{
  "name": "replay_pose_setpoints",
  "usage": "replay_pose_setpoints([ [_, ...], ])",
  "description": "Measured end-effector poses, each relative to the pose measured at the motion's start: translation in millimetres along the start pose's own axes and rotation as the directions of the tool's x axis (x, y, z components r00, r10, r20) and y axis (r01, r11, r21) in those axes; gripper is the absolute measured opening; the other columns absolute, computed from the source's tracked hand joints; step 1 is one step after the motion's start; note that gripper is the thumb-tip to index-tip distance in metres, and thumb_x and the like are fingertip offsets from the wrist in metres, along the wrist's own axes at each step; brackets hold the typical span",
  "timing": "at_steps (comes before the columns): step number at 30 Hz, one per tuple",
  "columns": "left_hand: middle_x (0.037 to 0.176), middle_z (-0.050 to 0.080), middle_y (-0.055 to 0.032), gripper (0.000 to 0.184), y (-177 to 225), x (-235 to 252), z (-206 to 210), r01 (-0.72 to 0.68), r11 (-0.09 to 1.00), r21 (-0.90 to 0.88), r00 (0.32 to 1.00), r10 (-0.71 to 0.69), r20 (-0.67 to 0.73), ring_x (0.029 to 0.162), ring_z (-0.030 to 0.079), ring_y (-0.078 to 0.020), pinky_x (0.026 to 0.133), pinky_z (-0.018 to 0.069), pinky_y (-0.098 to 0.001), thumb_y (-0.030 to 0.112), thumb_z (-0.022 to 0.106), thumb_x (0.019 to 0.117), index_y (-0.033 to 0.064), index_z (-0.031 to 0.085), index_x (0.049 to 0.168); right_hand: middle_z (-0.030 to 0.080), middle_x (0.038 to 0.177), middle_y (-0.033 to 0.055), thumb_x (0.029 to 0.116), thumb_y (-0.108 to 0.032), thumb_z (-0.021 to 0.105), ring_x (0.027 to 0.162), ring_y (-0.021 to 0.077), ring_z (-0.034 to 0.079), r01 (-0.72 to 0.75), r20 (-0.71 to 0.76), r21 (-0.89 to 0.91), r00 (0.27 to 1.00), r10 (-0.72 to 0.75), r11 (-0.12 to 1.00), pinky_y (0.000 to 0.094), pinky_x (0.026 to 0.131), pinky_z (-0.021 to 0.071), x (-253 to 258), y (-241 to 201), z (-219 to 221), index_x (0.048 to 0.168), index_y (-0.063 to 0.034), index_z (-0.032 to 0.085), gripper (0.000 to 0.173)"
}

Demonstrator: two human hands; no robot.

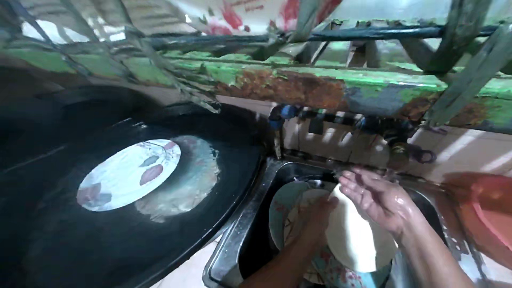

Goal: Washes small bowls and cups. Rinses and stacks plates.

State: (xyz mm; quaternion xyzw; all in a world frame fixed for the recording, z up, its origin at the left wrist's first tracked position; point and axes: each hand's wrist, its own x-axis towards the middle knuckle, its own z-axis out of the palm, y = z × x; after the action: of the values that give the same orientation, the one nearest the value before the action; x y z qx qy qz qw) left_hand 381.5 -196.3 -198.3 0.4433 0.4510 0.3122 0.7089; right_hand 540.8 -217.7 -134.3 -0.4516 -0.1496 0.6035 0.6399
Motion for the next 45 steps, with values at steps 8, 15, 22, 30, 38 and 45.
replay_pose_setpoints([
  [8,0.130,0.064,-0.0099,0.047,27.5,1.7,-7.3,-0.177,0.984,0.017,0.982,0.178,-0.066,0.108,0.066,-0.0202,0.091,0.0561,-0.0429,0.031,0.055,0.1059,0.0179,0.047,0.151,0.061,0.131,0.0233,0.1051,-0.013,0.056,0.115,0.0335,0.063,-0.170,-0.232,-0.900,0.966,-0.112,0.400,0.0497,0.098,0.0507,18.7,40.1,-122.3,0.140,0.0001,0.057,0.037],
  [15,0.132,0.069,-0.0031,0.027,101.5,-68.8,-79.9,-0.684,-0.026,0.729,0.205,0.952,0.227,0.127,0.061,-0.0082,0.109,0.0494,-0.0266,0.008,0.053,0.1056,0.0052,0.068,0.127,0.058,0.138,0.0242,0.0978,-0.024,0.068,0.128,0.0384,0.056,-0.273,-0.276,-0.961,0.960,0.050,-0.049,0.0558,0.110,0.0429,26.7,67.1,-153.4,0.133,-0.0013,0.064,0.042],
  [22,0.142,0.058,-0.0226,0.050,124.7,-56.3,-122.3,0.009,0.141,0.990,0.679,0.726,-0.109,0.132,0.054,-0.0445,0.110,0.0351,-0.0687,0.025,0.052,0.1077,0.0100,0.043,0.155,0.067,0.111,0.0210,0.0918,-0.008,0.075,0.095,0.0261,0.066,-0.290,-0.340,-0.851,0.939,-0.040,0.438,0.0438,0.087,0.0540,8.2,67.4,-179.5,0.123,0.0043,0.063,0.035],
  [30,0.165,0.036,-0.0066,0.062,-14.3,-14.8,-21.9,-0.488,-0.003,0.873,0.857,0.187,0.480,0.156,0.021,-0.0282,0.122,0.0063,-0.0688,0.054,0.042,0.1057,0.0162,0.045,0.156,0.061,0.098,0.0016,0.1052,-0.014,0.048,0.078,0.0037,0.064,0.100,-0.454,-0.462,0.827,-0.332,0.881,0.0241,0.069,0.0579,-38.3,72.3,-197.9,0.129,-0.0023,0.048,0.027],
  [38,0.166,0.030,-0.0171,0.076,-68.4,48.7,41.2,-0.475,0.097,0.875,0.855,0.287,0.432,0.157,0.019,-0.0326,0.126,0.0130,-0.0574,0.060,0.046,0.1020,0.0047,0.043,0.154,0.067,0.096,0.0046,0.1105,-0.023,0.040,0.080,0.0102,0.070,0.174,-0.470,-0.298,0.829,-0.303,0.939,0.0321,0.070,0.0624,-49.4,65.8,-154.2,0.133,-0.0025,0.048,0.031],
  [45,0.154,0.050,-0.0152,0.063,-69.1,-7.9,61.1,-0.879,-0.020,0.477,0.440,0.352,0.826,0.147,0.042,-0.0301,0.121,0.0305,-0.0547,0.044,0.064,0.0975,0.0053,0.055,0.146,0.066,0.089,0.0018,0.1106,-0.027,0.042,0.075,0.0087,0.067,0.175,-0.500,-0.213,0.826,-0.261,0.961,0.0306,0.067,0.0597,-28.3,46.2,-108.6,0.129,-0.0069,0.053,0.029],
])
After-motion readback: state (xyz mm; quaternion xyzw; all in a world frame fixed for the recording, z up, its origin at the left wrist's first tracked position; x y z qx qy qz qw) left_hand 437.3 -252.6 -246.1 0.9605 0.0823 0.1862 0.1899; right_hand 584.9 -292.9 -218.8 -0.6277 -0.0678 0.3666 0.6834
